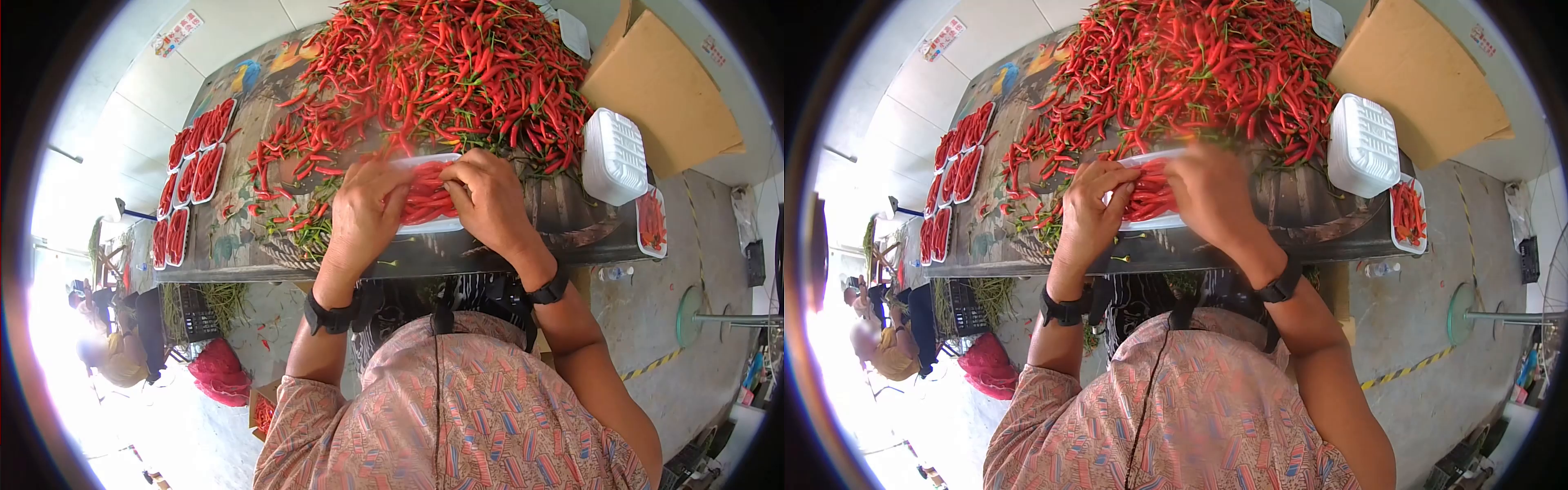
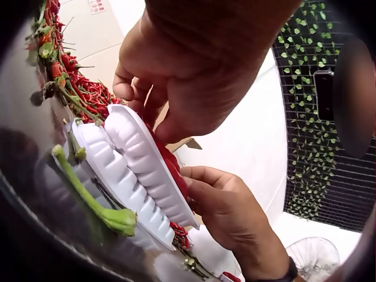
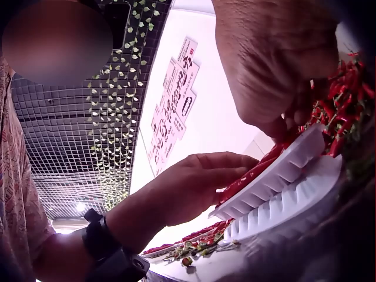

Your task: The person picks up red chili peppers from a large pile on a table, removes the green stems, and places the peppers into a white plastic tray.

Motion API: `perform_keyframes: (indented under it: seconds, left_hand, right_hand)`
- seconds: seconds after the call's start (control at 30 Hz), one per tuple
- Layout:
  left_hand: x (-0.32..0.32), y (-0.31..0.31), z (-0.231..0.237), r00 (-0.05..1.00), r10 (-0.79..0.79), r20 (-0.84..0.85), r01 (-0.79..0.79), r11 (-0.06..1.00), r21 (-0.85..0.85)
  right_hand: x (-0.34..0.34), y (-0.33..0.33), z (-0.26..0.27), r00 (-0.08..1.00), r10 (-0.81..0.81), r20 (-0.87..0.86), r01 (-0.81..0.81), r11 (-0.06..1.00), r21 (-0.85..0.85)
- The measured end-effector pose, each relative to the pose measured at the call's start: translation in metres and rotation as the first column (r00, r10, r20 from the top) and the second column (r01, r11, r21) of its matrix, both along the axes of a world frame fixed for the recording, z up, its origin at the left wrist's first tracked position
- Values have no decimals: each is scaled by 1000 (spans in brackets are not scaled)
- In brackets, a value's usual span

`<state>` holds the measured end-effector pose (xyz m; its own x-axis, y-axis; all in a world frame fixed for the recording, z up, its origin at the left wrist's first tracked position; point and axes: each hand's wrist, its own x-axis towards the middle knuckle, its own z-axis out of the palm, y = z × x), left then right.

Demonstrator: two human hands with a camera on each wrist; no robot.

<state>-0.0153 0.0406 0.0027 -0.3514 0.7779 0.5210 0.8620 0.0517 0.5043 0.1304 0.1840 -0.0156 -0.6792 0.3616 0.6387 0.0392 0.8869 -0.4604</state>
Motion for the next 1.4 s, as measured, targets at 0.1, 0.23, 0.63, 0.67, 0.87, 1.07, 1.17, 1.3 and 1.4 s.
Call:
perform_keyframes:
  seconds: [0.1,0.23,0.63,0.67,0.87,1.07,1.17,1.3,1.4]
  left_hand:
    - [0,0,1,1000,-1,-16,1,1000,-17]
    - [-1,1,-1,1000,-13,-17,13,1000,16]
    - [-4,2,0,999,-37,-31,36,999,-7]
    - [-5,2,-1,999,-32,-32,32,999,-6]
    - [-8,1,-2,998,-42,-57,40,999,-24]
    - [-8,1,-4,998,-50,-50,50,999,14]
    - [-11,0,1,998,-48,-44,47,999,-27]
    - [-51,-9,12,999,-35,-40,37,997,66]
    - [-91,-18,21,978,201,-51,-202,979,-4]
  right_hand:
    - [0,0,0,1000,3,7,-3,1000,-10]
    - [0,-1,0,1000,13,8,-13,1000,-26]
    - [0,-2,2,999,22,23,-21,999,-41]
    - [0,-2,3,999,27,23,-26,999,-40]
    - [0,3,5,996,51,77,-51,999,5]
    - [-2,2,7,997,70,36,-70,998,3]
    - [-1,3,8,998,62,23,-62,998,20]
    - [6,3,17,999,39,-35,-42,995,-94]
    - [12,3,16,999,12,-41,-17,992,-122]
